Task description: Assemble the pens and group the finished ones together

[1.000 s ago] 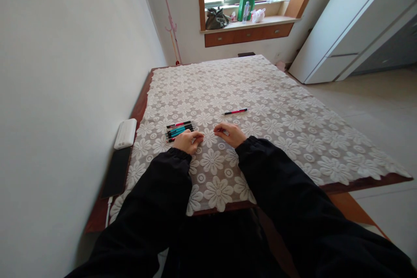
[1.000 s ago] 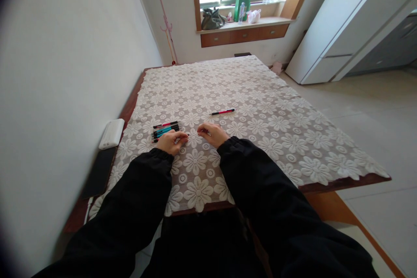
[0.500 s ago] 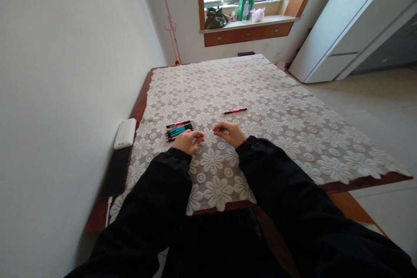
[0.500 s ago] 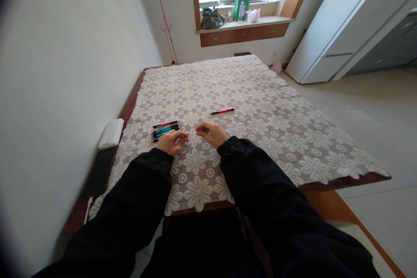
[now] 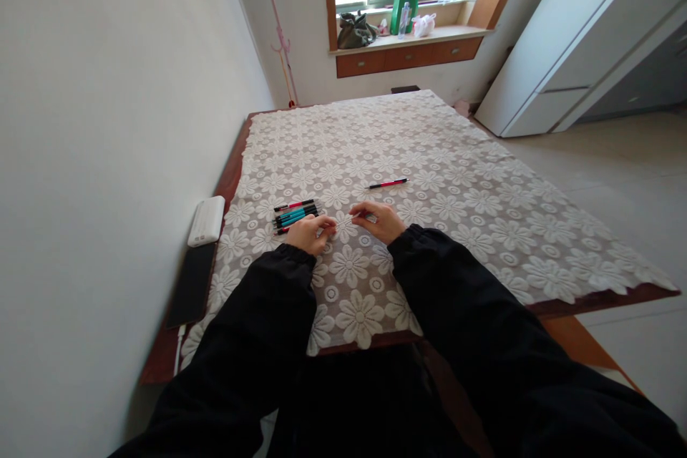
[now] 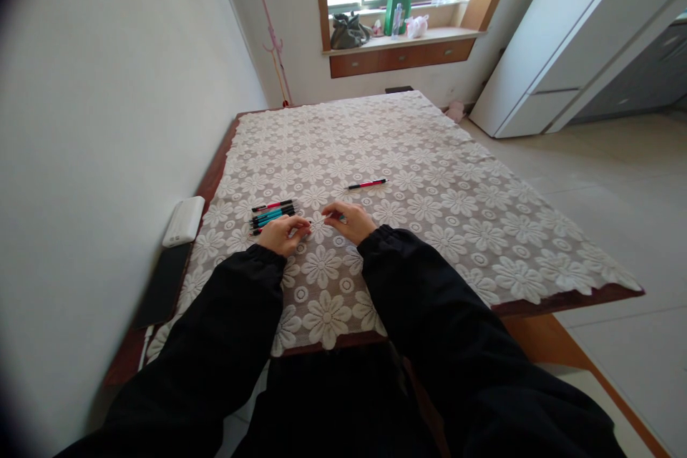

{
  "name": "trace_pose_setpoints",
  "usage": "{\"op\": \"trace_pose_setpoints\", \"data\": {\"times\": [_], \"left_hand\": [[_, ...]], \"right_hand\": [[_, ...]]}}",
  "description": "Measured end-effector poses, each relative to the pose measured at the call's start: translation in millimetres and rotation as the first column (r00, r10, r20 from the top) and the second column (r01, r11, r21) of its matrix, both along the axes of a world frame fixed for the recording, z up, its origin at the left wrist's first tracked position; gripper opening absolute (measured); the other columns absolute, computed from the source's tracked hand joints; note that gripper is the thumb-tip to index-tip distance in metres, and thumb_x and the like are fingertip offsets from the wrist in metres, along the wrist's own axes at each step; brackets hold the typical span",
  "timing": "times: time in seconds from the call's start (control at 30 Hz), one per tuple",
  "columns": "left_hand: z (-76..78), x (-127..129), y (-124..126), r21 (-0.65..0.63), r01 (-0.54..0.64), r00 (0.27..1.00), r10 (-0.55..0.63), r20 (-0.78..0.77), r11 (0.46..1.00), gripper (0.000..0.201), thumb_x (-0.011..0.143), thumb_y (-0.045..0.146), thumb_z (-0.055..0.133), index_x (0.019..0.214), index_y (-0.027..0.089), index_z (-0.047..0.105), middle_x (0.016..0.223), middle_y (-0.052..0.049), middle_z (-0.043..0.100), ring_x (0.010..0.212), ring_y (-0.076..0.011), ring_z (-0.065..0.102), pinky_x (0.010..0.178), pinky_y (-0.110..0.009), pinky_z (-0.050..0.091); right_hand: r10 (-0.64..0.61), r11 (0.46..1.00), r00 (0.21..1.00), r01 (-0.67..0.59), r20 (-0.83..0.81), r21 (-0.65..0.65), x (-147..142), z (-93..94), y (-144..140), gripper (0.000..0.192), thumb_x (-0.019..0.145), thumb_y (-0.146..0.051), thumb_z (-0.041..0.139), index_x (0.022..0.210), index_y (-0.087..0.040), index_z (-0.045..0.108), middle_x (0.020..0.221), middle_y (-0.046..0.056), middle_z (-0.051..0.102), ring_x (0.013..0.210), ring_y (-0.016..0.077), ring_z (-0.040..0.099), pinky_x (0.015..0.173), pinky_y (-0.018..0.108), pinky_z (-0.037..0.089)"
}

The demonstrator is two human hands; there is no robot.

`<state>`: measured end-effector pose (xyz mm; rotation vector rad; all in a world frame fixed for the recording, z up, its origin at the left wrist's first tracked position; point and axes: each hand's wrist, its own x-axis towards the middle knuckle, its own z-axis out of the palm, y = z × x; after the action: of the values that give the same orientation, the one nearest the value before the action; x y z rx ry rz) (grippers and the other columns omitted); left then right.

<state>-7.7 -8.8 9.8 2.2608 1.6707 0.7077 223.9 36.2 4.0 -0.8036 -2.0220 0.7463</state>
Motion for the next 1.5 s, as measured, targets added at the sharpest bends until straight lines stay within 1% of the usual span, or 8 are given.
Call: {"op": "trace_pose_setpoints", "data": {"times": [0.53,0.67,0.77,0.9,1.0,1.13,1.27,1.5], "left_hand": [[-0.1,-0.6,0.2,-0.021,0.011,1.000,-0.011,0.005,1.000,0.018,0.088,0.036,0.066,0.098,0.026,0.077,0.080,-0.003,0.070,0.072,-0.0170,0.065,0.069,-0.027,0.048],[-0.8,-1.1,1.0,-0.018,0.007,1.000,-0.007,0.001,1.000,0.018,0.088,0.036,0.066,0.098,0.026,0.077,0.080,-0.003,0.070,0.072,-0.0173,0.065,0.069,-0.027,0.047],[-1.9,-1.9,2.1,-0.015,0.004,1.000,-0.004,0.000,1.000,0.019,0.088,0.036,0.066,0.099,0.026,0.077,0.080,-0.003,0.071,0.074,-0.0180,0.065,0.070,-0.028,0.047],[-2.7,-2.0,2.6,-0.011,-0.003,1.000,0.003,-0.003,1.000,0.019,0.087,0.036,0.066,0.099,0.026,0.077,0.081,-0.004,0.071,0.076,-0.0186,0.066,0.070,-0.028,0.047],[-2.5,-1.4,2.0,-0.002,-0.008,1.000,0.008,-0.001,1.000,0.019,0.087,0.036,0.066,0.099,0.026,0.077,0.080,-0.004,0.071,0.076,-0.0185,0.066,0.069,-0.028,0.047],[-2.3,-1.4,1.6,-0.004,-0.012,1.000,0.012,0.001,1.000,0.018,0.087,0.035,0.067,0.099,0.026,0.077,0.081,-0.004,0.072,0.075,-0.0183,0.066,0.069,-0.028,0.047],[-2.2,-1.6,1.8,-0.014,-0.007,1.000,0.007,-0.004,1.000,0.019,0.087,0.036,0.067,0.099,0.026,0.077,0.081,-0.004,0.072,0.075,-0.0180,0.066,0.070,-0.027,0.047],[0.3,-0.4,-0.1,-0.011,-0.021,1.000,0.021,-0.023,1.000,0.018,0.087,0.034,0.067,0.099,0.026,0.078,0.080,-0.003,0.070,0.074,-0.0176,0.065,0.070,-0.027,0.046]], "right_hand": [[-0.014,1.000,1.000,0.014,0.008,-0.008,1.5,-5.8,3.4,0.015,0.086,-0.026,0.071,0.100,-0.022,0.068,0.093,0.004,0.074,0.080,0.0187,0.070,0.078,0.032,0.057],[0.026,1.000,1.000,-0.026,0.008,-0.008,4.3,-4.4,5.6,0.029,0.084,-0.027,0.071,0.112,-0.022,0.065,0.096,0.004,0.073,0.083,0.0194,0.069,0.079,0.033,0.056],[0.077,0.995,0.993,-0.082,0.085,0.060,13.6,0.2,11.4,0.042,0.082,-0.019,0.066,0.123,-0.022,0.059,0.105,0.006,0.071,0.089,0.0213,0.066,0.084,0.036,0.055],[-0.052,0.984,0.969,0.008,0.243,0.176,28.6,0.0,20.2,0.052,0.075,-0.004,0.057,0.124,-0.022,0.060,0.114,0.008,0.068,0.108,0.0271,0.060,0.099,0.045,0.047],[-0.134,0.979,0.917,0.065,0.375,0.193,32.5,-8.4,23.4,0.043,0.076,-0.010,0.066,0.117,-0.023,0.065,0.121,0.009,0.066,0.117,0.0324,0.055,0.101,0.051,0.043],[-0.160,0.978,0.877,0.078,0.454,0.193,30.5,-17.0,24.3,0.016,0.082,-0.015,0.071,0.095,-0.025,0.069,0.113,0.006,0.069,0.113,0.0300,0.056,0.100,0.049,0.043],[-0.215,0.970,0.844,0.126,0.491,0.208,30.8,-12.7,24.0,0.014,0.086,-0.013,0.065,0.095,-0.023,0.067,0.107,0.006,0.070,0.107,0.0277,0.058,0.097,0.045,0.042],[-0.197,0.977,0.818,0.117,0.541,0.178,29.7,-0.7,19.5,0.013,0.089,-0.015,0.057,0.098,-0.020,0.065,0.106,0.008,0.069,0.106,0.0280,0.059,0.094,0.040,0.044]]}}
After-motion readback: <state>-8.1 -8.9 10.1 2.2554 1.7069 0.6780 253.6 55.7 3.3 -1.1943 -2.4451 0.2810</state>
